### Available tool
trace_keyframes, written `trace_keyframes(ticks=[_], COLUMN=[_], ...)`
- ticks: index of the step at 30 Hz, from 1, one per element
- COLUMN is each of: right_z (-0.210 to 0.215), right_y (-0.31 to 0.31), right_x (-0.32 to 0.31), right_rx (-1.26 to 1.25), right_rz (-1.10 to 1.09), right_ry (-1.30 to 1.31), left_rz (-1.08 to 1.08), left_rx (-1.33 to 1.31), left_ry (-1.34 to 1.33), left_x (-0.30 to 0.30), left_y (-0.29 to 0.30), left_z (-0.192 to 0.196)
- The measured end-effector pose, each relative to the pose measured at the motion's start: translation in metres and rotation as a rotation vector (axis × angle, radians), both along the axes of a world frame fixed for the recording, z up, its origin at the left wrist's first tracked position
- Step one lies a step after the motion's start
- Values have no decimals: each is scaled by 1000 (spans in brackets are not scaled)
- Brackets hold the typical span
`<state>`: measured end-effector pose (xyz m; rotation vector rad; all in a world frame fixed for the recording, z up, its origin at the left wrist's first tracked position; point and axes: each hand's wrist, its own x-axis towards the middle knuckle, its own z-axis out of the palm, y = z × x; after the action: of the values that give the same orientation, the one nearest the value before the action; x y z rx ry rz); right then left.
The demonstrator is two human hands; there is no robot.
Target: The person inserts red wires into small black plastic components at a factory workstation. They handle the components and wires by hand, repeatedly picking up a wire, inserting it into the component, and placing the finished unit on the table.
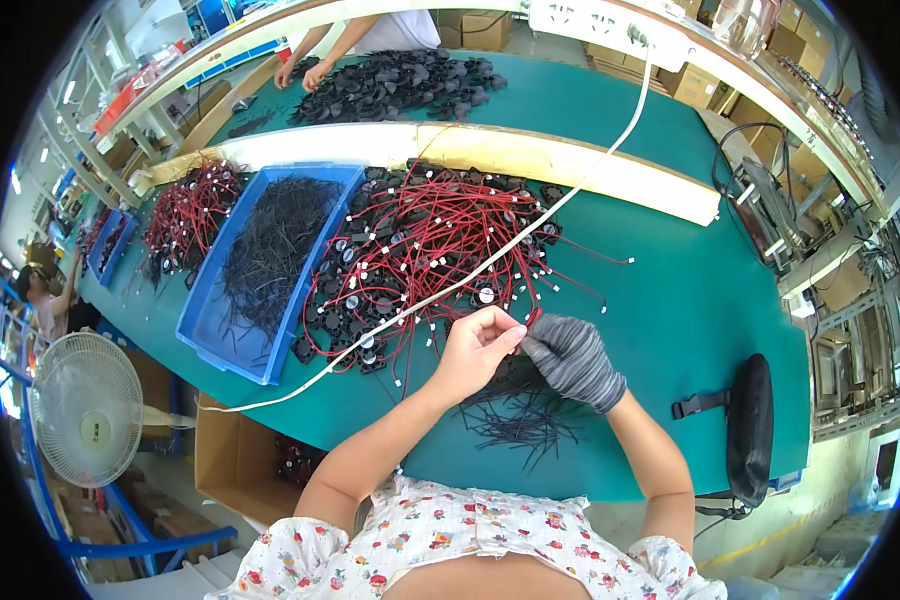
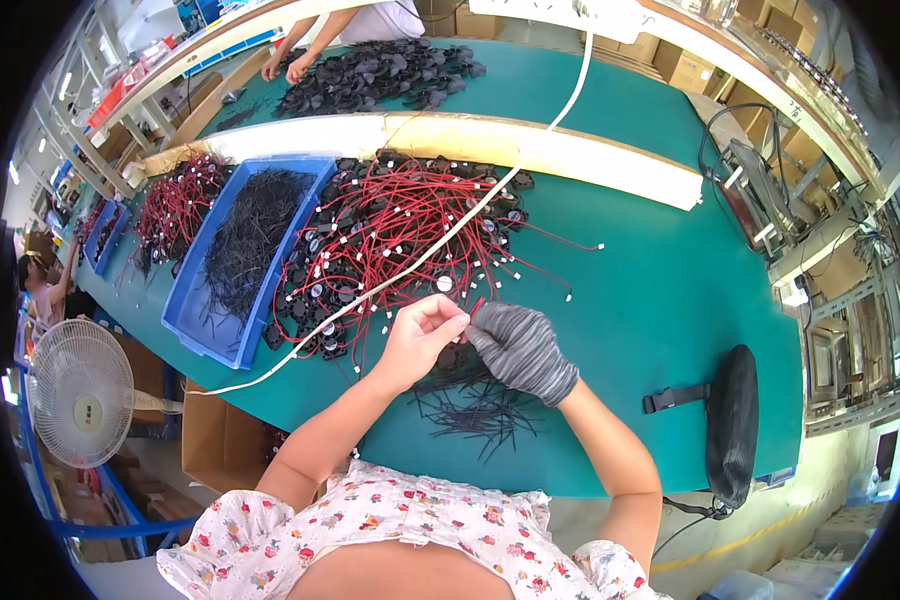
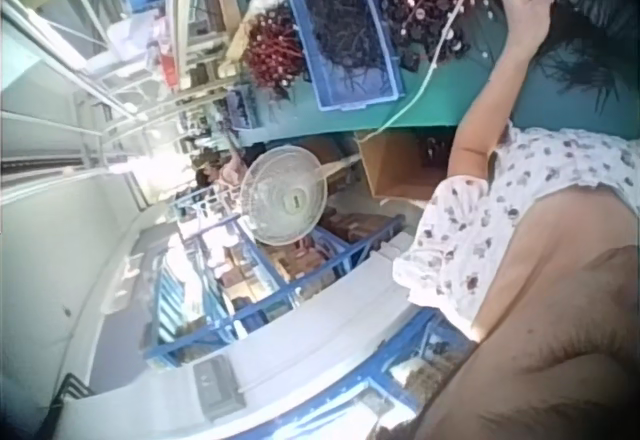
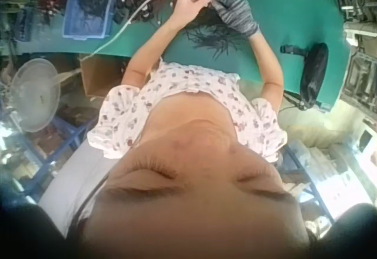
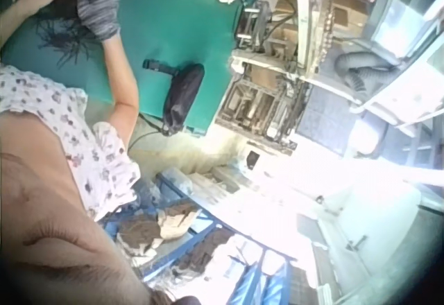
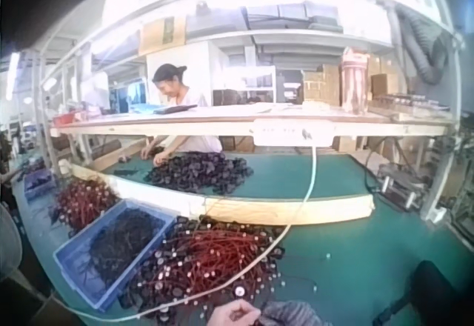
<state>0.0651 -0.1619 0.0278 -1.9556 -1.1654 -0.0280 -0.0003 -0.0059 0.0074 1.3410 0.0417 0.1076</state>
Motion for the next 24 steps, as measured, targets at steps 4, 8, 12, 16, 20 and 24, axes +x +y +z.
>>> trace_keyframes(ticks=[4,8,12,16,20,24], right_z=[6,-8,-7,0,6,14], right_y=[1,-2,1,-4,-9,-12], right_x=[-2,9,5,11,11,9], right_rx=[-481,9,265,204,144,101], right_rz=[22,39,-4,109,122,132], right_ry=[-576,55,555,669,779,855], left_rz=[-158,-182,-238,-289,-357,-447], left_rx=[-68,-301,-424,-428,-516,-523], left_ry=[248,320,308,314,354,361], left_x=[8,8,6,5,4,2], left_y=[13,12,13,12,11,14], left_z=[-12,-8,-8,-3,0,-1])
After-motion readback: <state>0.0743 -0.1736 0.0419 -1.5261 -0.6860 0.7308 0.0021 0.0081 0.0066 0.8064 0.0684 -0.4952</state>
